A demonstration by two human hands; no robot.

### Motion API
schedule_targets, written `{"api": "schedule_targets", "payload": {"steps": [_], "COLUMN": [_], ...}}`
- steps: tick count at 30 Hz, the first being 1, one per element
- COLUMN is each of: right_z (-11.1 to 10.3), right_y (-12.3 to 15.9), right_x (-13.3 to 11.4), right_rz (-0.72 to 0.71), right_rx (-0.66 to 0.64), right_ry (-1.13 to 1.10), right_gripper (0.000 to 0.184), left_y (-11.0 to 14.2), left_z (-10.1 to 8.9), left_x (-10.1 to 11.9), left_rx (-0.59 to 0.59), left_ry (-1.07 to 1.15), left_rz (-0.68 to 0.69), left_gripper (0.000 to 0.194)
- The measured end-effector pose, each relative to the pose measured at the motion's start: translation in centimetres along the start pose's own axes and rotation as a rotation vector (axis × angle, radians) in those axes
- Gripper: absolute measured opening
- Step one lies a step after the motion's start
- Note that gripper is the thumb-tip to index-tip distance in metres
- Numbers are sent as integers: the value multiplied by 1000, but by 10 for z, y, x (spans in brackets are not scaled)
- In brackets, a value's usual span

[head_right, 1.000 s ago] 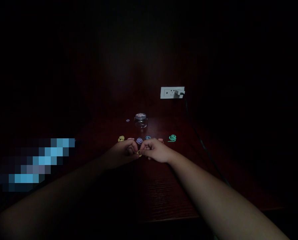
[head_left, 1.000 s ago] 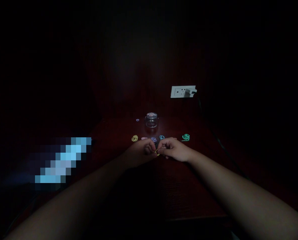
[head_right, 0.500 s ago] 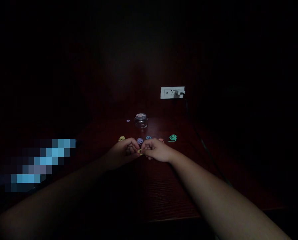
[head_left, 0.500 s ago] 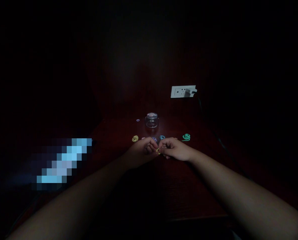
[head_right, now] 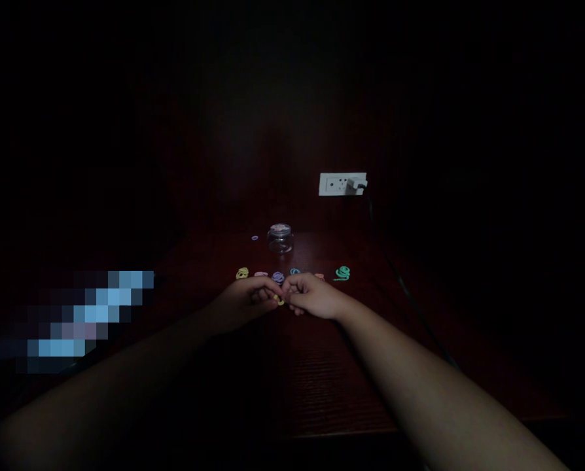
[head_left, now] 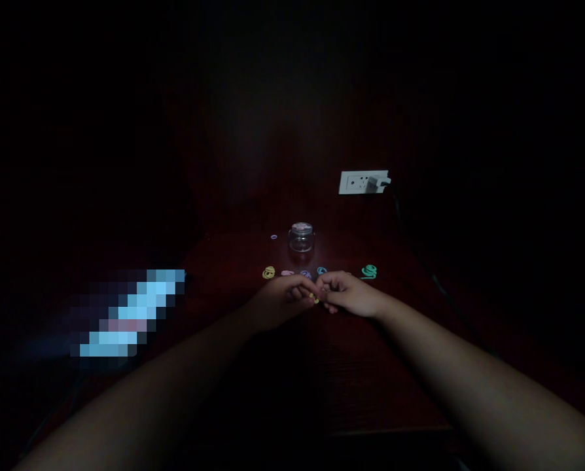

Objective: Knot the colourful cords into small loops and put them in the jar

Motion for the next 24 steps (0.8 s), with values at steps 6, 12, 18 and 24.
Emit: {"api": "schedule_targets", "payload": {"steps": [6,12,18,24], "right_z": [1,1,2,2], "right_y": [0,0,-1,0], "right_x": [1,1,2,2], "right_rz": [48,44,33,39], "right_rx": [-20,2,-17,-26], "right_ry": [-9,2,-11,-33], "right_gripper": [11,11,14,10], "left_y": [0,-2,-2,-2], "left_z": [0,-1,-4,-3], "left_x": [-2,-3,-8,-7], "left_rx": [5,35,76,67], "left_ry": [19,29,20,19], "left_rz": [-36,-41,-36,-42], "left_gripper": [17,19,20,20]}}
Point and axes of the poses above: each hand's wrist, its own y-axis away from the middle knuckle, its own z-axis out of the palm, x = y × z, the point moved 4 cm from there along -y, towards the middle knuckle, and after that the axes turned 15 degrees about y, right-handed, at the moved point
